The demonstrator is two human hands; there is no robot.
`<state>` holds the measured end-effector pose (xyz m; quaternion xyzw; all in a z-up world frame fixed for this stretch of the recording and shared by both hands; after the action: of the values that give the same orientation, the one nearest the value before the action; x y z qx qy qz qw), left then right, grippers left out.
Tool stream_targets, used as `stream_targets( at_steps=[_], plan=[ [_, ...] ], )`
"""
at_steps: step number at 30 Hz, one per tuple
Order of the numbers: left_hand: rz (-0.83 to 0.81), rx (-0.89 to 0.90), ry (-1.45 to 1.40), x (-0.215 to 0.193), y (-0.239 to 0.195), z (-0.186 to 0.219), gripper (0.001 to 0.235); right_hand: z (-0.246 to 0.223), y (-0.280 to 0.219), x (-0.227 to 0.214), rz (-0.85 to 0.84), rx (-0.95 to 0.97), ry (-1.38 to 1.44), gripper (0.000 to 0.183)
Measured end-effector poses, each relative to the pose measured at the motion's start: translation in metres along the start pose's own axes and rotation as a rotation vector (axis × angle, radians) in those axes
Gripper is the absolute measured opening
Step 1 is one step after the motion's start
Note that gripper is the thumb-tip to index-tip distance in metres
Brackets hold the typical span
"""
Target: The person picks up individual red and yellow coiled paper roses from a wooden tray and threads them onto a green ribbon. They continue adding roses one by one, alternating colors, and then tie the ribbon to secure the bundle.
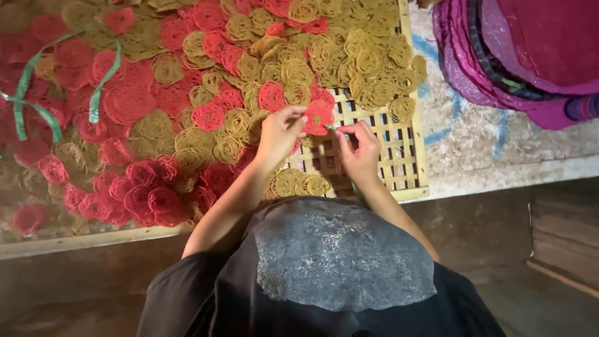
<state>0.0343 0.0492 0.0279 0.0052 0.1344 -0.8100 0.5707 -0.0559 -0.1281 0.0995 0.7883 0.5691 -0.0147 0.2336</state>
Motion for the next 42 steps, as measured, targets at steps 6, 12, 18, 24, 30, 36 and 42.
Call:
stream_targets(
  at_steps=[6,12,18,24,30,36,42],
  plan=[
    [0.045,0.134,0.238,0.004,-0.020,0.032,0.025,-0.018,0.001,0.003,-0.038,-0.115,-0.093,0.005],
    [-0.109,0.246,0.152,0.028,-0.028,0.043,0.025,-0.014,-0.003,0.006,-0.026,-0.113,-0.170,0.010],
    [-0.212,0.165,0.090,0.044,-0.012,0.031,0.021,0.012,-0.005,-0.005,0.041,0.077,0.059,0.013],
    [-0.196,0.364,0.121,0.062,-0.009,0.072,0.013,0.026,-0.009,-0.035,-0.051,-0.045,0.055,0.029],
    [-0.194,0.397,0.134,0.070,-0.008,0.099,0.014,0.036,-0.019,-0.061,-0.082,-0.046,-0.247,0.029],
    [-0.231,0.336,0.105,0.082,-0.008,0.091,0.013,0.023,-0.017,-0.050,-0.009,0.124,0.408,0.047],
    [-0.253,0.157,-0.082,0.067,0.007,0.062,0.021,0.024,-0.006,-0.027,0.069,0.281,0.299,0.009]
  ],
)
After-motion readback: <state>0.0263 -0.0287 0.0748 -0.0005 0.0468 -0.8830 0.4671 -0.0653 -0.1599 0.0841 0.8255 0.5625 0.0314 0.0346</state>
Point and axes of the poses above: each hand's wrist, its own y-axis towards the middle knuckle, its own x-axis out of the palm, z = x × y, the point moved 6 cm from there along y, towards the middle knuckle, and after that the axes turned 13 degrees about y, right-handed, at the moved point
